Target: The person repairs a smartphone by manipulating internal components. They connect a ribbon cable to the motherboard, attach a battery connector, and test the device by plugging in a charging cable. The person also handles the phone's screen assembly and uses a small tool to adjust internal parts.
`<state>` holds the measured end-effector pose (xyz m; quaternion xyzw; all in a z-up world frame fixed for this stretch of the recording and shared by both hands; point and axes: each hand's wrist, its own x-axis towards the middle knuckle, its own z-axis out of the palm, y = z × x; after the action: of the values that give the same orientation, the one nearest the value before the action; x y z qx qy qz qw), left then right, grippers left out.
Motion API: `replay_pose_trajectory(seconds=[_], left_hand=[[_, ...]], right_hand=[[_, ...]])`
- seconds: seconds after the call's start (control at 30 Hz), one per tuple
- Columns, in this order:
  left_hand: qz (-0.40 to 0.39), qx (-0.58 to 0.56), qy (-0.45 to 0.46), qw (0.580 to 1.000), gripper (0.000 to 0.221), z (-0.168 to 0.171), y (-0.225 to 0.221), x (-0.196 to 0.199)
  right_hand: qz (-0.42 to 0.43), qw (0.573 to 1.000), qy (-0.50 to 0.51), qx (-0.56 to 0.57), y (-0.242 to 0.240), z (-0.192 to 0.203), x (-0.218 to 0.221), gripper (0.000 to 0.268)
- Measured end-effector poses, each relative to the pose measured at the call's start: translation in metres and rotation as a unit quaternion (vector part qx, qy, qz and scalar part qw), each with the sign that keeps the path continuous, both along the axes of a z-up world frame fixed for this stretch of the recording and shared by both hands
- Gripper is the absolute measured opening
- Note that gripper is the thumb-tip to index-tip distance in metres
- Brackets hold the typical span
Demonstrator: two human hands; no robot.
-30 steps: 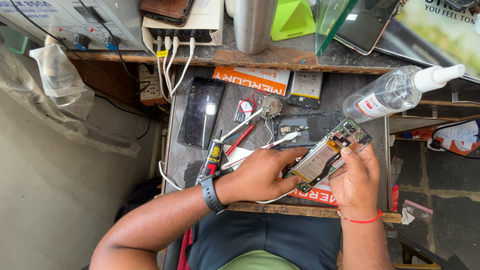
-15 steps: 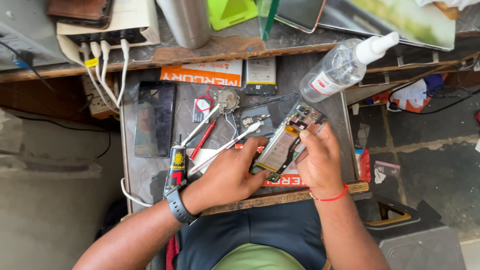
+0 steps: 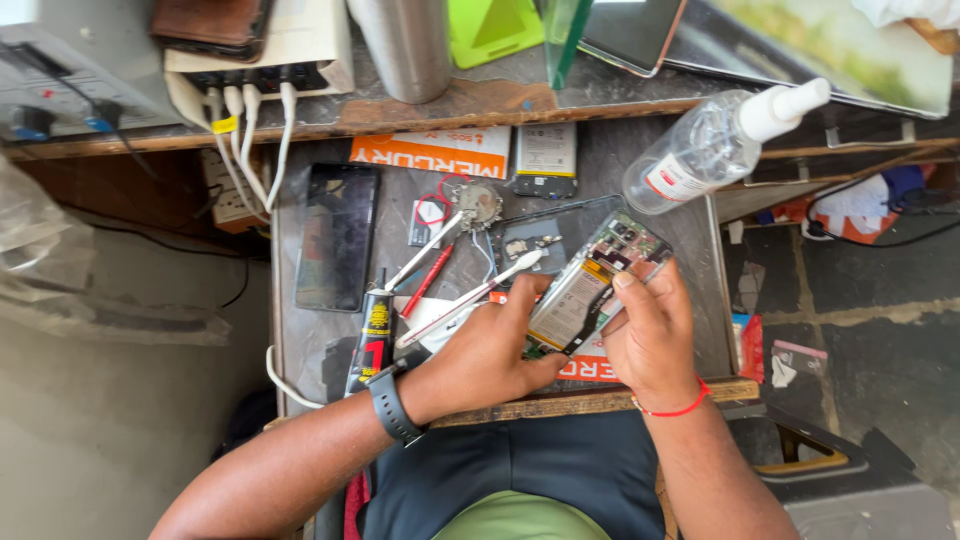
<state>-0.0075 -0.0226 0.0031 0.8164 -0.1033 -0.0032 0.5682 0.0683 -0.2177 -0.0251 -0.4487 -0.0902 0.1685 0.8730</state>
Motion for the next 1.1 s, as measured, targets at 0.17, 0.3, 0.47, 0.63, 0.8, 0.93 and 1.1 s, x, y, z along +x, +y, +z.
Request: replay_pose_trajectory(seconds=[0.17,0.3,0.47,0.63,0.8,0.93,1.1], left_hand=[[0.017,0.036,0.060,0.997,0.069,0.002,-0.001,0.000],[0.023,0.024,0.041,0.999,0.065,-0.003,-0.001,0.001],[0.026,0.031,0.038,0.998,0.066,-0.007,-0.002,0.001],[0.022,0.019,0.027,0.999,0.067,-0.006,0.000,0.001],[0.027,0.033,0.044,0.998,0.068,-0.001,-0.001,0.000],[0.023,0.031,0.052,0.998,0.068,-0.002,-0.001,0.000],[0.005,-0.027,-0.031,0.999,0.075,-0.009,0.004,0.000]], right_hand=[[-0.002,1.000,-0.010,-0.008,0.004,0.003,-0.001,0.033],[0.009,1.000,-0.021,-0.004,0.005,0.006,-0.002,0.033],[0.013,1.000,-0.013,-0.005,0.005,0.007,-0.001,0.033],[0.012,1.000,-0.004,-0.008,0.005,0.007,-0.002,0.034],[0.007,1.000,-0.008,-0.008,0.004,0.003,-0.001,0.032],[0.003,1.000,-0.001,-0.017,0.004,0.004,-0.001,0.033],[0.056,0.996,0.018,0.069,0.005,0.018,-0.002,0.055]])
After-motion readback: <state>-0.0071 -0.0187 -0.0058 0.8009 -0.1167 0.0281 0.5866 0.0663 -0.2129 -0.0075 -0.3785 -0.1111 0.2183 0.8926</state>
